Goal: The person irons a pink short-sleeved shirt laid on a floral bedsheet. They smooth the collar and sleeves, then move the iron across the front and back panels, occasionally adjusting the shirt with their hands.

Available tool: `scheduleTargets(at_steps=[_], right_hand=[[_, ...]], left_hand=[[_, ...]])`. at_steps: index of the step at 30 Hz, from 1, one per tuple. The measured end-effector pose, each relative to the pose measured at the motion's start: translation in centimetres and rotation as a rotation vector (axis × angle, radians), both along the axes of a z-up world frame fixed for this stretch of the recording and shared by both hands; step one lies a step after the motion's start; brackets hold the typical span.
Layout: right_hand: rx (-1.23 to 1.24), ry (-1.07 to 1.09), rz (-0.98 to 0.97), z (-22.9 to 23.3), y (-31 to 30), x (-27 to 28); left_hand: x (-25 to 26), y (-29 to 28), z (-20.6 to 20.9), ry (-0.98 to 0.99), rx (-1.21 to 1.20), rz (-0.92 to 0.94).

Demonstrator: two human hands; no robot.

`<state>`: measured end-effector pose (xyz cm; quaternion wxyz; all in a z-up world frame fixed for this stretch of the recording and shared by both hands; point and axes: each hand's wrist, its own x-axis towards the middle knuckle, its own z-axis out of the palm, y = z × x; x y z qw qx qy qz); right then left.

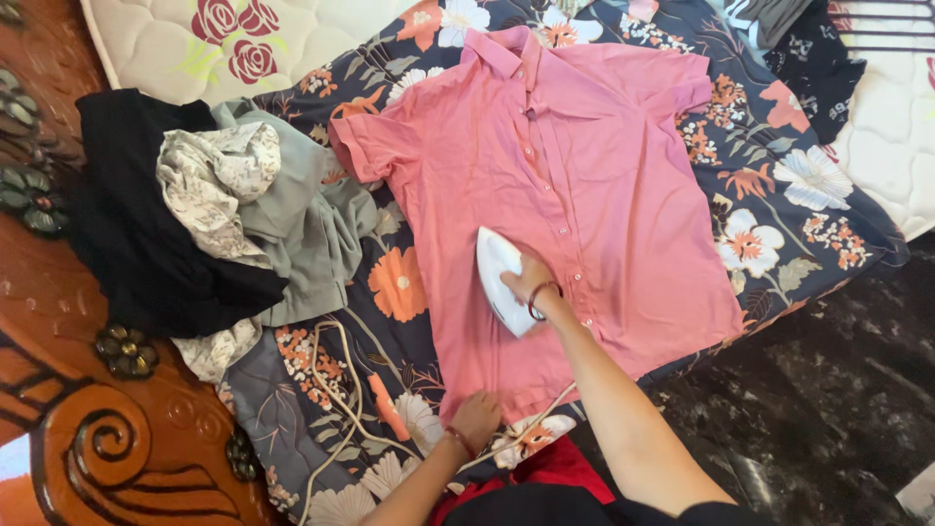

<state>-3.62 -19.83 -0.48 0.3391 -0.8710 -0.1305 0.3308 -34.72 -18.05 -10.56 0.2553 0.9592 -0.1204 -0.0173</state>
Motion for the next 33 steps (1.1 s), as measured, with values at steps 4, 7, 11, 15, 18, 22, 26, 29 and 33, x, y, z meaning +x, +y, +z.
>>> scheduleTargets(at_steps=[4, 7, 11, 15, 18, 22, 26, 29, 33], right_hand=[[-0.084, 0.027, 0.134, -1.6, -3.9, -3.7], [-0.089, 0.022, 0.143, -1.8, -6.9, -7.9], [-0.051, -0.342, 0.210, -2.5, -7.0, -11.9], [-0.186, -0.286, 0.150, -2.9, -2.5, -9.6], [-0.142, -0.327, 0.093, -3.1, 3.1, -5.6], [-0.040, -0.183, 0.011, -1.7, 9.4, -0.3], [-0.025, -0.019, -0.023, -1.4, 10.2, 0.3], [-0.101, -0.071, 0.132, -3.8, 6.1, -2.8], [-0.156, -0.258, 0.281, -5.3, -1.0, -10.6]], left_hand=[[-1.8, 1.3, 1.8, -0.014, -0.330, 0.260], [-1.9, 1.4, 2.2, -0.088, -0.333, 0.262], [-2.7, 0.9, 1.4, -0.109, -0.229, 0.184], [-4.3, 0.7, 1.1, 0.042, -0.215, 0.243], [-5.5, 1.5, 1.5, 0.083, -0.318, 0.498], [-4.9, 3.6, 3.2, 0.128, -0.250, 0.971], [-2.4, 6.3, 3.9, 0.067, -0.540, 1.225], [-0.6, 7.2, 1.8, 0.189, -0.658, 1.184], [-0.3, 7.4, -0.5, 0.241, -0.587, 1.136]])
